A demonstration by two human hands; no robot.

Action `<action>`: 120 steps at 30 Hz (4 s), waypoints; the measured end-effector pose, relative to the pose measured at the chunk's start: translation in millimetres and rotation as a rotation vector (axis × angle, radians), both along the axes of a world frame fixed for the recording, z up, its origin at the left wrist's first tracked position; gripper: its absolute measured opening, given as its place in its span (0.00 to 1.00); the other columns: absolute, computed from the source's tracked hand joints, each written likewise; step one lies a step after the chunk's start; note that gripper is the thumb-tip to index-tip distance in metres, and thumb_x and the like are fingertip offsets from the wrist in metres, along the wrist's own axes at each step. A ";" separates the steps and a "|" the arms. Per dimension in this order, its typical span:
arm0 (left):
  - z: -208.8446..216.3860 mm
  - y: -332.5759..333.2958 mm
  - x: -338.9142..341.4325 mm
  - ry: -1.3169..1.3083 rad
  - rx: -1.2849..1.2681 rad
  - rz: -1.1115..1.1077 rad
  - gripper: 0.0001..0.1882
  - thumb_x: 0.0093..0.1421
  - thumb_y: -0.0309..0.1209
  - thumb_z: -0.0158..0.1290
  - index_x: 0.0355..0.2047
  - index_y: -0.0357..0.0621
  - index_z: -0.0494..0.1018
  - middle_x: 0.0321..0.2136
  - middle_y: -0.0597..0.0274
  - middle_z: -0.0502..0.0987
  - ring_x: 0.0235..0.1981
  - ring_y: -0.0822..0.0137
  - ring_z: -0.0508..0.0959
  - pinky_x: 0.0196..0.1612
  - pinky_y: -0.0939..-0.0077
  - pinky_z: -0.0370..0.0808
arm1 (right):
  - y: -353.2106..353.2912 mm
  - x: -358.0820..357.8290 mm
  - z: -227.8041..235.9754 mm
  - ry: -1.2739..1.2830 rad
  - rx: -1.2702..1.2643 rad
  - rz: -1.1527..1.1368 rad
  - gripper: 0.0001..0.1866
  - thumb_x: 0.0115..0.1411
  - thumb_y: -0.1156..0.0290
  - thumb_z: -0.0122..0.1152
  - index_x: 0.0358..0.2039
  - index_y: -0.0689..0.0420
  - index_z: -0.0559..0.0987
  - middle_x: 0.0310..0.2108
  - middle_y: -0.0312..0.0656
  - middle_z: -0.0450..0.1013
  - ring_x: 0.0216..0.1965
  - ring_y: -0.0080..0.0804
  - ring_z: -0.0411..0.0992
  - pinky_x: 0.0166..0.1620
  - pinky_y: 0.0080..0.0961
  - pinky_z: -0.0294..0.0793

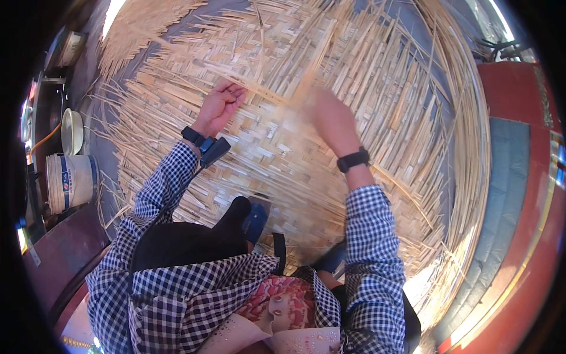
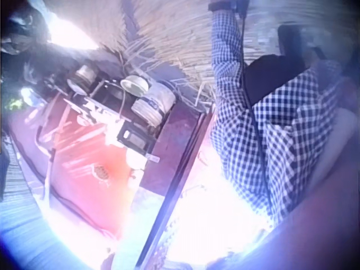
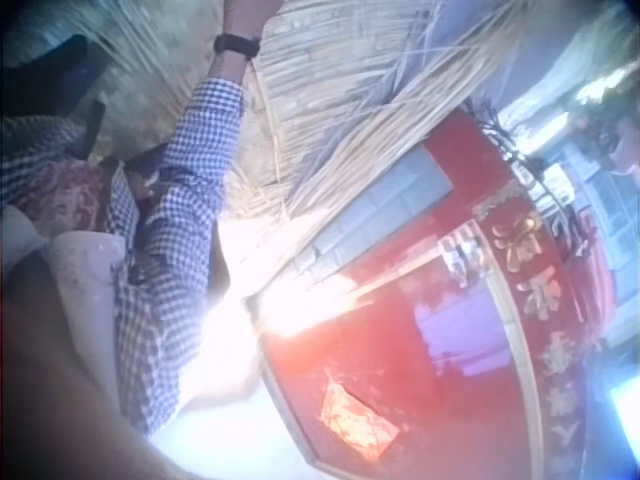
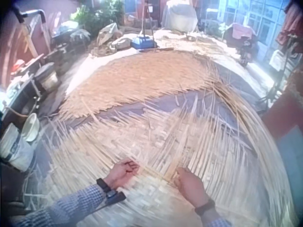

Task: Weaving thin strips of bamboo together to construct a large floor mat.

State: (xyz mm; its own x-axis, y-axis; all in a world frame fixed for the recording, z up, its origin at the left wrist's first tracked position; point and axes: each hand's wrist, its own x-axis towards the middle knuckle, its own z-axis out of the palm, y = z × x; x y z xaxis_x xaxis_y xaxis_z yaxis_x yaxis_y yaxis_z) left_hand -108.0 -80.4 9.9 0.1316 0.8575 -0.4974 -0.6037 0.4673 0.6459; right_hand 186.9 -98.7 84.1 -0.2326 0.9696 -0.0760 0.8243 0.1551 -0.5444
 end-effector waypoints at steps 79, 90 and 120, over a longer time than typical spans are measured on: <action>-10.9 82.3 -14.5 0.985 0.520 -1.000 0.13 0.56 0.27 0.58 0.42 0.35 0.76 0.37 0.54 0.78 0.39 0.62 0.78 0.45 0.70 0.74 | -41.7 99.5 -30.9 -0.172 -0.276 -0.087 0.19 0.62 0.52 0.58 0.32 0.59 0.78 0.28 0.46 0.76 0.31 0.45 0.74 0.37 0.38 0.73; -9.9 69.7 -66.6 1.235 0.654 -0.414 0.17 0.66 0.27 0.50 0.55 0.39 0.73 0.53 0.59 0.76 0.56 0.65 0.72 0.61 0.71 0.64 | -121.0 351.4 37.9 0.006 -0.806 -0.312 0.22 0.60 0.47 0.62 0.34 0.57 0.82 0.32 0.37 0.78 0.39 0.28 0.76 0.47 0.30 0.73; 248.8 -112.3 353.4 0.523 1.062 -1.239 0.18 0.64 0.41 0.54 0.44 0.39 0.73 0.30 0.54 0.76 0.34 0.64 0.75 0.40 0.70 0.71 | -187.1 245.6 284.1 -0.219 -0.048 -0.001 0.11 0.53 0.74 0.67 0.29 0.61 0.71 0.23 0.43 0.66 0.26 0.40 0.66 0.32 0.32 0.66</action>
